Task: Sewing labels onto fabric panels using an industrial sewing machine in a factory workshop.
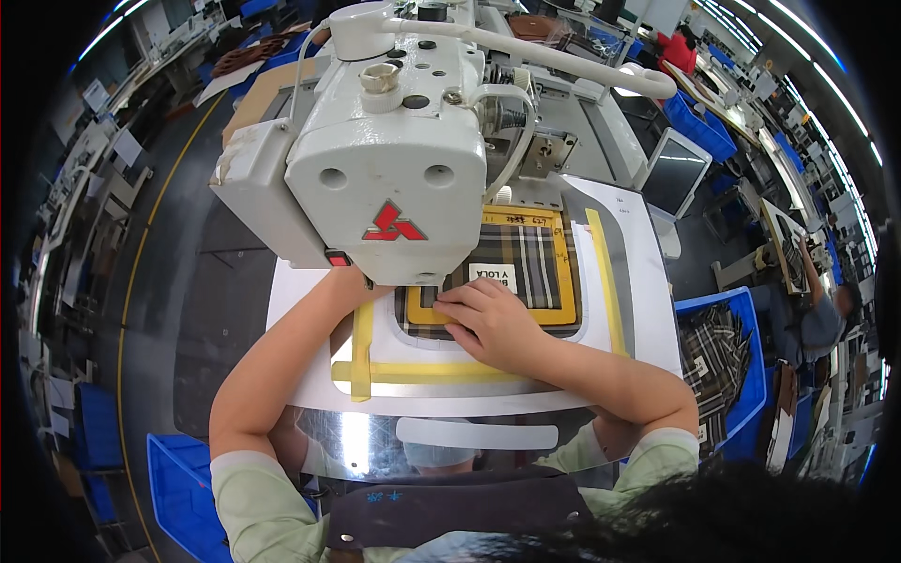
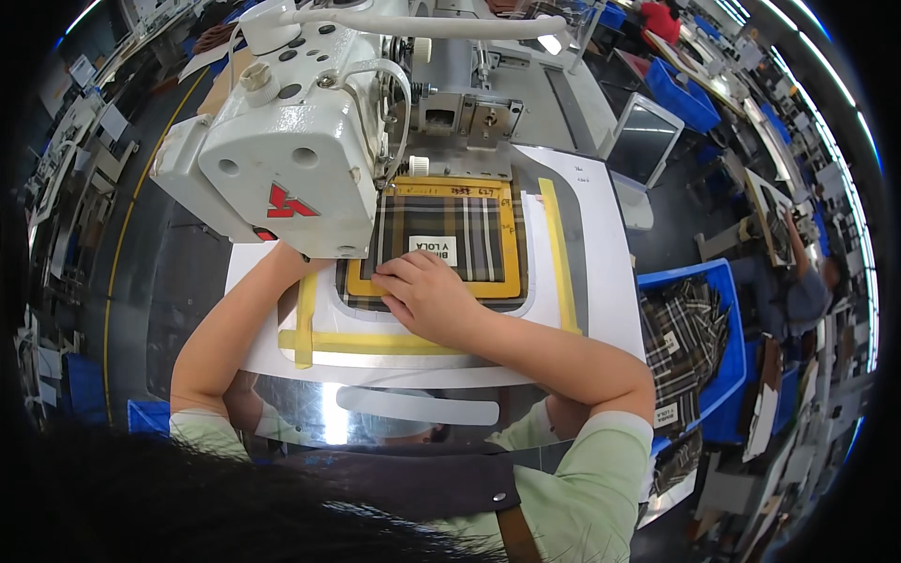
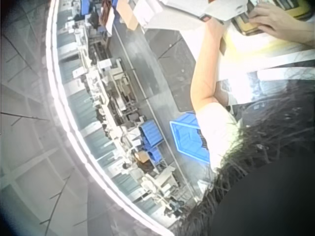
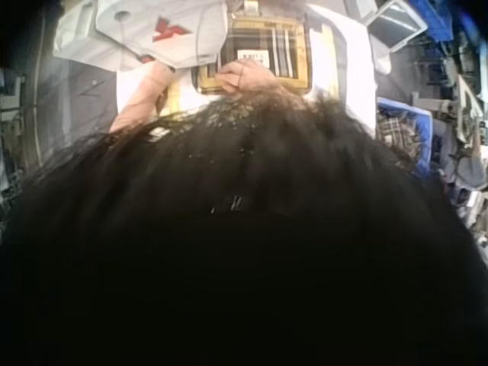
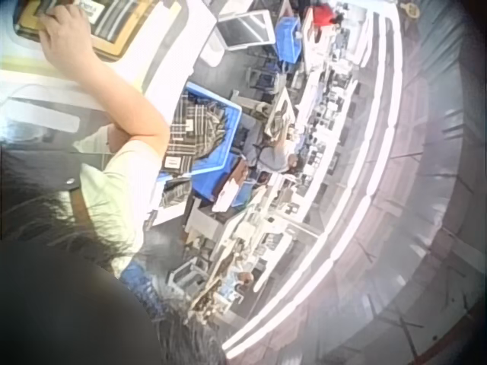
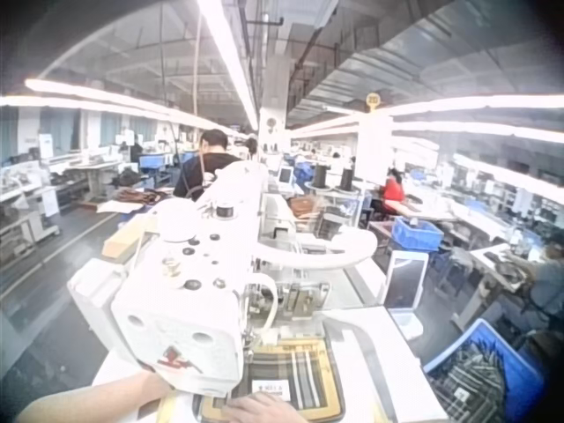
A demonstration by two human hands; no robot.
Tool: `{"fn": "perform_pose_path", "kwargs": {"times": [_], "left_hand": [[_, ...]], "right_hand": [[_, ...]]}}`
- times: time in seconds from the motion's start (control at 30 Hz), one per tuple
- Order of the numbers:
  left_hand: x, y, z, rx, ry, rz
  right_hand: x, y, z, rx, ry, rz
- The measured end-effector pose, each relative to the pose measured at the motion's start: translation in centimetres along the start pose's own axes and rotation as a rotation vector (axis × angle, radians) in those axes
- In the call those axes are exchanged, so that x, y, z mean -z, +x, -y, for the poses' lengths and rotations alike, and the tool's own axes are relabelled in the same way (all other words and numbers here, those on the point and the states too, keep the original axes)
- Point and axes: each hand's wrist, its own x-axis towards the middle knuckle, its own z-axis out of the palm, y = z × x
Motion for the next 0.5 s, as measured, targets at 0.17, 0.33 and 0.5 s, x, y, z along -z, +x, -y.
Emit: {"fn": "perform_pose_path", "kwargs": {"times": [0.17, 0.33, 0.5], "left_hand": [[0.8, -0.1, 0.8, 0.063, -0.211, 0.069], [1.9, -0.9, 1.5, 0.283, -0.210, 0.181], [4.8, -1.0, 1.2, 0.678, -0.401, 0.397]], "right_hand": [[1.3, 0.8, 0.0, -0.002, 0.041, 0.080], [2.0, 1.9, -0.1, -0.017, -0.013, 0.085], [2.5, 2.4, 0.9, -0.022, -0.051, 0.110]]}}
